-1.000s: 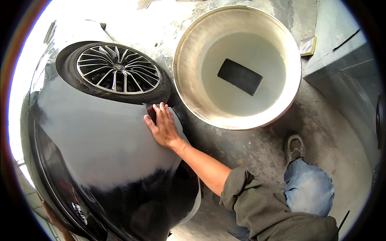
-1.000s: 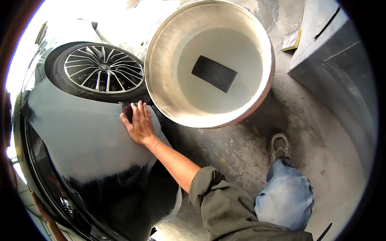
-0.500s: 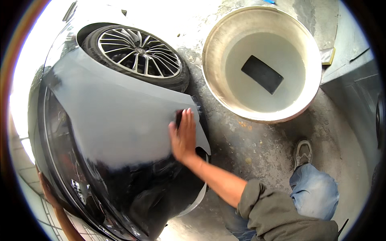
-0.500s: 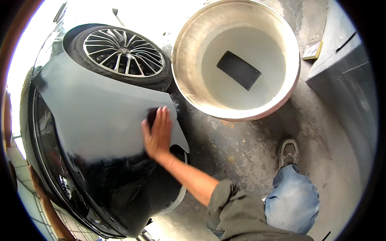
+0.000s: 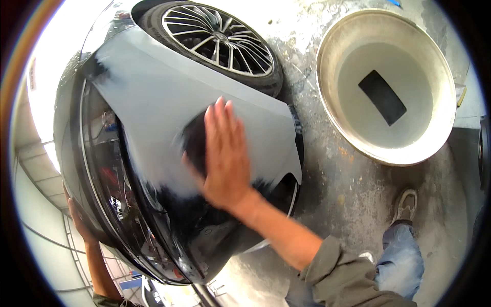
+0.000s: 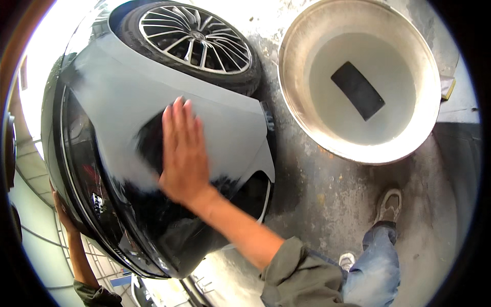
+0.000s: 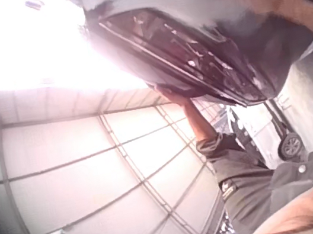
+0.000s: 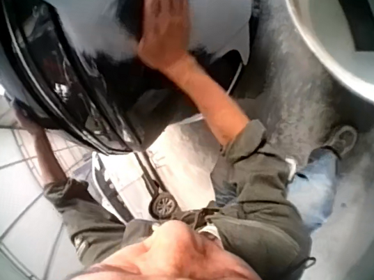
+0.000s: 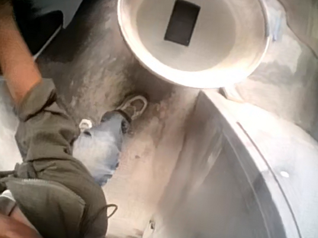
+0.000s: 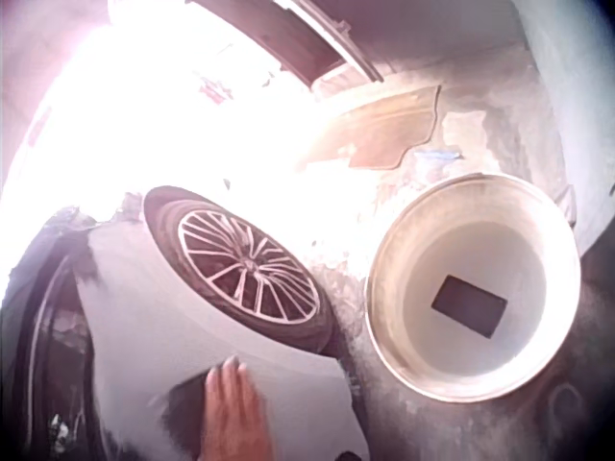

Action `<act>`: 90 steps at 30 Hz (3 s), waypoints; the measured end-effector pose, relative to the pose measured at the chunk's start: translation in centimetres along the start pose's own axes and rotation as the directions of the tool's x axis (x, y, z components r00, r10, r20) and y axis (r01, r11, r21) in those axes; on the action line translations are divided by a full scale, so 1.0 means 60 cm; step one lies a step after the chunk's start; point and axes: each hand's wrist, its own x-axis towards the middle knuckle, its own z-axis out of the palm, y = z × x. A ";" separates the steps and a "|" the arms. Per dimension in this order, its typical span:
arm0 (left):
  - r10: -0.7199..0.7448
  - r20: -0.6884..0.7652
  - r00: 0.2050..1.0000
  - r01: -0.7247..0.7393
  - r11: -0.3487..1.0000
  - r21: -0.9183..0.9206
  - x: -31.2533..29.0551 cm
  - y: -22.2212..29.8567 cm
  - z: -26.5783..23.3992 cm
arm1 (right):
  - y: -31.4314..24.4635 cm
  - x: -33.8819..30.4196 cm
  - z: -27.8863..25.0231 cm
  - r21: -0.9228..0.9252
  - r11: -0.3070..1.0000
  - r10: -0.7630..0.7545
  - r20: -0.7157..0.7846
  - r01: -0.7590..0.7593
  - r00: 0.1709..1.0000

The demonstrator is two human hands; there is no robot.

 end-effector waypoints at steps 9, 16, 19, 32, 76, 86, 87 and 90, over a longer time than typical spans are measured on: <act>0.043 0.039 0.998 -0.055 0.914 0.402 -0.105 -0.092 -0.139 | -0.005 -0.171 0.001 -0.055 0.998 -0.032 0.019 0.033 0.999; 0.169 0.003 0.986 -0.166 0.967 0.192 -0.186 -0.178 -0.171 | 0.023 -0.171 0.032 -0.091 0.992 0.068 -0.247 -0.093 0.967; 0.279 0.043 0.959 -0.277 0.899 0.340 -0.137 -0.243 -0.213 | -0.052 -0.283 0.052 -0.089 0.980 -0.180 -0.043 0.176 0.983; 0.114 -0.091 0.989 -0.102 0.987 0.125 -0.175 -0.192 -0.141 | -0.107 -0.223 0.053 -0.152 0.924 -0.345 0.058 0.350 0.937; 0.194 -0.049 0.980 -0.185 0.972 0.142 -0.139 -0.217 -0.174 | 0.105 -0.344 -0.062 -0.439 0.898 0.018 0.070 0.015 0.997; 0.079 -0.051 0.996 -0.083 0.993 -0.081 -0.120 -0.219 -0.189 | 0.061 -0.374 -0.073 -0.289 0.938 -0.144 0.170 0.189 0.975; 0.045 -0.047 0.998 -0.050 0.991 -0.121 -0.120 -0.217 -0.188 | 0.055 -0.377 -0.073 -0.316 0.922 -0.172 0.186 0.225 0.967; 0.037 -0.106 0.994 -0.047 0.994 -0.101 -0.137 -0.206 -0.160 | 0.074 -0.374 -0.094 -0.269 0.917 -0.238 0.220 0.294 0.946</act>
